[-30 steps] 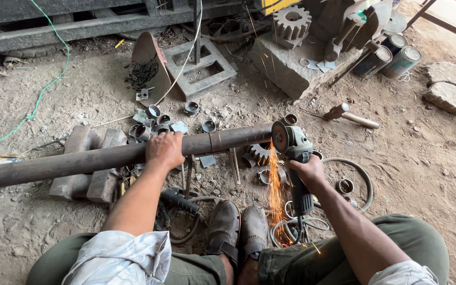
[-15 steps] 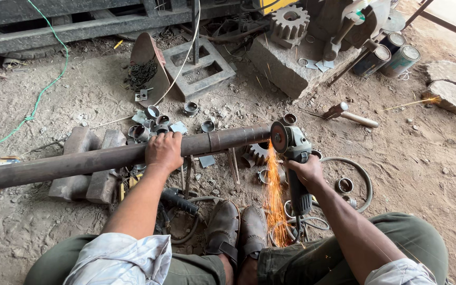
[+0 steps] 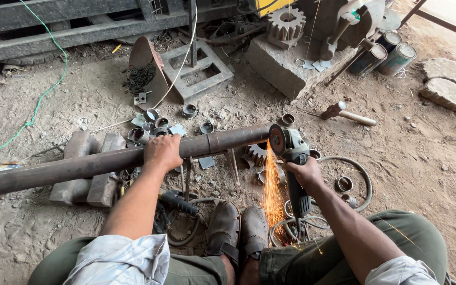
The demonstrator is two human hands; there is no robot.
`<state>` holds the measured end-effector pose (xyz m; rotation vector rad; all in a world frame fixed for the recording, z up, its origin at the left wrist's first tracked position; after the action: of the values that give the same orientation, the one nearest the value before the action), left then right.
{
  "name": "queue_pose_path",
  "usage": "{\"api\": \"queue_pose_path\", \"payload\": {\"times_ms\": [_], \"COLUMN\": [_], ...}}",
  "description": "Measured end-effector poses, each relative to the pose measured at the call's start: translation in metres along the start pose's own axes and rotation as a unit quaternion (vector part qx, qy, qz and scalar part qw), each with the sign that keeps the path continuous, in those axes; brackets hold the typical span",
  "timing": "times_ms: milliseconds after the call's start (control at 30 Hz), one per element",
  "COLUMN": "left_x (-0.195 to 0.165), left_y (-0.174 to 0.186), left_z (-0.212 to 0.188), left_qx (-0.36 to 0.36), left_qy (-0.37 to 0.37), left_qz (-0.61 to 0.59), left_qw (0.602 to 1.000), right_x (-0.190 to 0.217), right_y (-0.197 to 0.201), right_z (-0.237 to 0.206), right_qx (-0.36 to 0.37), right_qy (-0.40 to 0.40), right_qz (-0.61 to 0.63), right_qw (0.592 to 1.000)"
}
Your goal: The person uses an angle grinder to smooth the surface of a long metal pipe while sitting on the ground. Sparks fly as the grinder wheel contacts the pipe, and the person holds the pipe steady with one hand while operating the tool with the other.
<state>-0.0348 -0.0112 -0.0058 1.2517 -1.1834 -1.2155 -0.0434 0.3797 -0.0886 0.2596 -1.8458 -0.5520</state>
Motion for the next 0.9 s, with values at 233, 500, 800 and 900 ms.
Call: {"api": "queue_pose_path", "payload": {"times_ms": [233, 500, 800, 900], "left_x": [-0.0026, -0.0033, -0.0027, -0.0026], "left_y": [-0.0019, -0.003, -0.0039, -0.005], "left_z": [-0.0011, -0.0026, -0.0028, -0.0026], "left_qx": [-0.006, -0.005, -0.024, -0.028], "left_qy": [-0.007, -0.007, -0.005, -0.005], "left_qz": [0.012, 0.032, 0.028, 0.031], "left_qw": [1.0, 0.999, 0.999, 0.999], "right_x": [-0.0004, -0.0015, -0.0003, -0.0008], "right_y": [0.0023, 0.0019, 0.0035, 0.0003], "right_z": [-0.002, -0.0011, -0.0011, -0.001], "right_qx": [-0.019, -0.011, -0.029, 0.001], "right_qy": [-0.007, -0.009, 0.001, -0.019], "right_qz": [-0.038, -0.012, -0.034, 0.012], "right_qw": [0.999, 1.0, 0.999, 1.0]}}
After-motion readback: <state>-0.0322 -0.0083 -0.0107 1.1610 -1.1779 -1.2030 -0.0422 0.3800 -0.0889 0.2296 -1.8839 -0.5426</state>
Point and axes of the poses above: each hand's wrist, its own z-axis towards the middle knuckle, its own y-axis out of the back of the hand, x = y × z, the point moved 6 cm from there along z, towards the middle knuckle, and after that the axes turned 8 degrees about -x, right-handed, at the moved point
